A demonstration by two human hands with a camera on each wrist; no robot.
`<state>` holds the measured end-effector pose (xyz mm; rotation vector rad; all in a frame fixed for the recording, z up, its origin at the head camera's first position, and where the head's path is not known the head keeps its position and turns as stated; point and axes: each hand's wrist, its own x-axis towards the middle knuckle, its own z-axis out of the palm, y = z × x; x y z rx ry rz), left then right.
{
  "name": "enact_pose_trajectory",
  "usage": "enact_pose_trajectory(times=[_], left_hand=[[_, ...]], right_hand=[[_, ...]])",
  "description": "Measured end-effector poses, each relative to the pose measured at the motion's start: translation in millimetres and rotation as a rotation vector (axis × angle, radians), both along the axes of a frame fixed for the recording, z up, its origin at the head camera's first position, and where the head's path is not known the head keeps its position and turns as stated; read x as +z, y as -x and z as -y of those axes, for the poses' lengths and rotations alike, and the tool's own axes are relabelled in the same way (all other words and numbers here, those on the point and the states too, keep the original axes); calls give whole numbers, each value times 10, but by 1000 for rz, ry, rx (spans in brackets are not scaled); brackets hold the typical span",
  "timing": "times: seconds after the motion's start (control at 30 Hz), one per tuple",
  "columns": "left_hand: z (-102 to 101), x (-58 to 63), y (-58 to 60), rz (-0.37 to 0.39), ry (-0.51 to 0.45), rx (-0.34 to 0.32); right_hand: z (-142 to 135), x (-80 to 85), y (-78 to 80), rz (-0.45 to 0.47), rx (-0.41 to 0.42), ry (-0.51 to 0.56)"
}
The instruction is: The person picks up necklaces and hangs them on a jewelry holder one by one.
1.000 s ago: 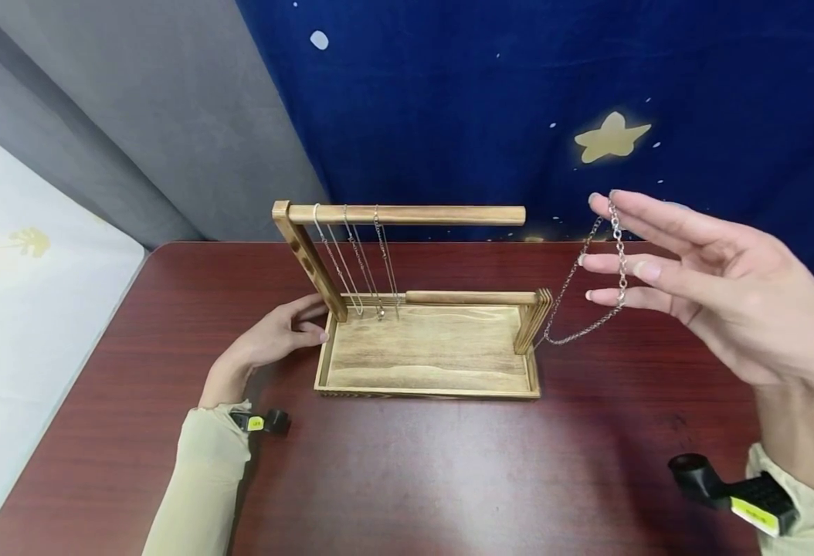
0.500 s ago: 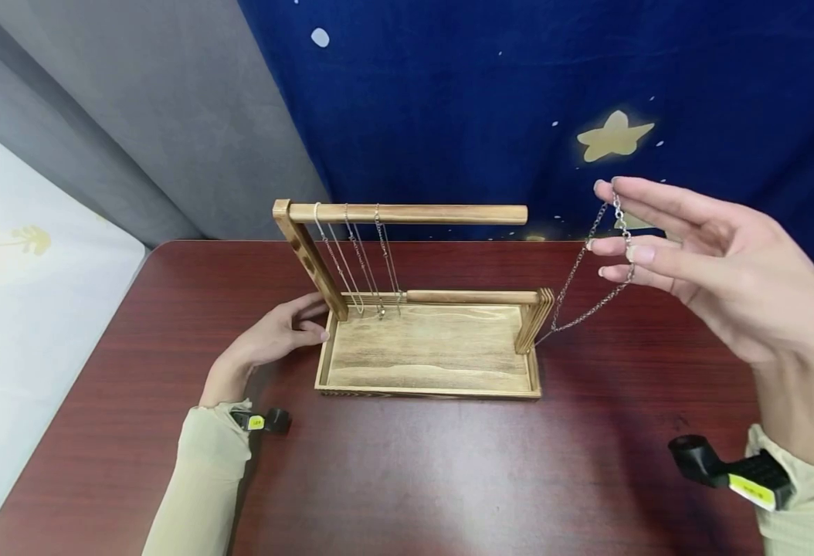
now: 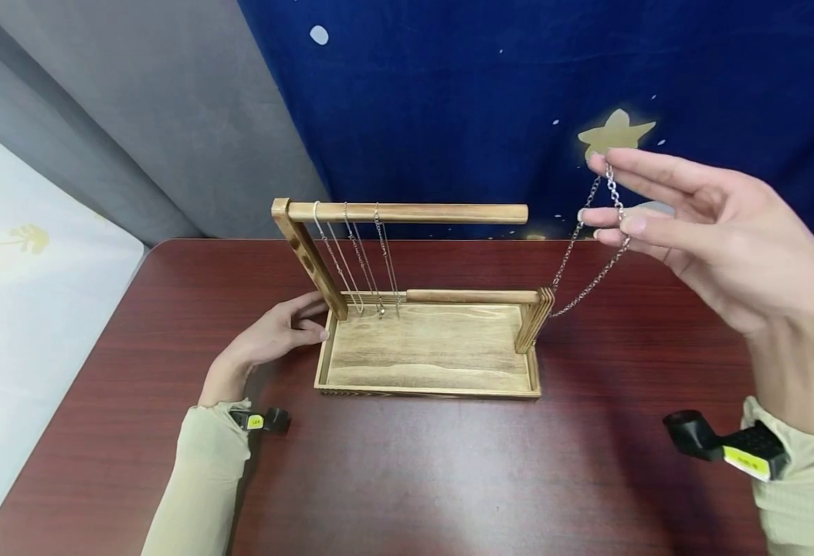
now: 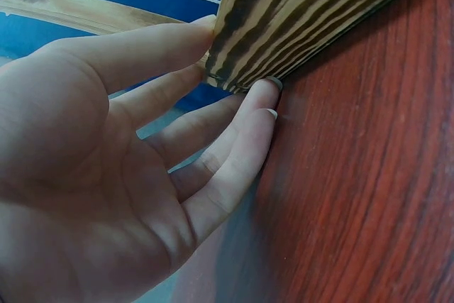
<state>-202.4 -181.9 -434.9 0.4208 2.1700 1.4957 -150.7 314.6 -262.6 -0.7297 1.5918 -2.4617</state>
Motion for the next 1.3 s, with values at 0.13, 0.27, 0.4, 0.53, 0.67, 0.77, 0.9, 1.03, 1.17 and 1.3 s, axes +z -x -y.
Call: enact_pose_trajectory(times=[0.13,0.27,0.4,0.53,0.67,0.77,0.9,1.03,1.17,1.3], left_hand=[[-5,5,1,19,-18,6],[-8,12,0,33,-30,14],[-4,16,-9,36,-22,15],[3,10,-19,33,-19,15],[7,11,-17,35,-18,15],[4,22,-15,37,-14,15],[-5,36,-18,38,-16,15],[-11,30,-12,30,-26,10],[-14,13,2,24,-38,-2],[-15,2,11,24,-47,-7]], right_hand=[[60,57,33,15,-44,-26],[127,91,83,23,-35,-4],[185,101,141,48,-19,-17],[238,110,189,85,-26,-56],[301,134,210,150,-12,-21],[357,155,217,174,-3,-28],[435,173,224,163,10,-60],[522,184,235,156,20,-85],[604,191,238,154,12,-155],[669,189,240,152,12,-221]])
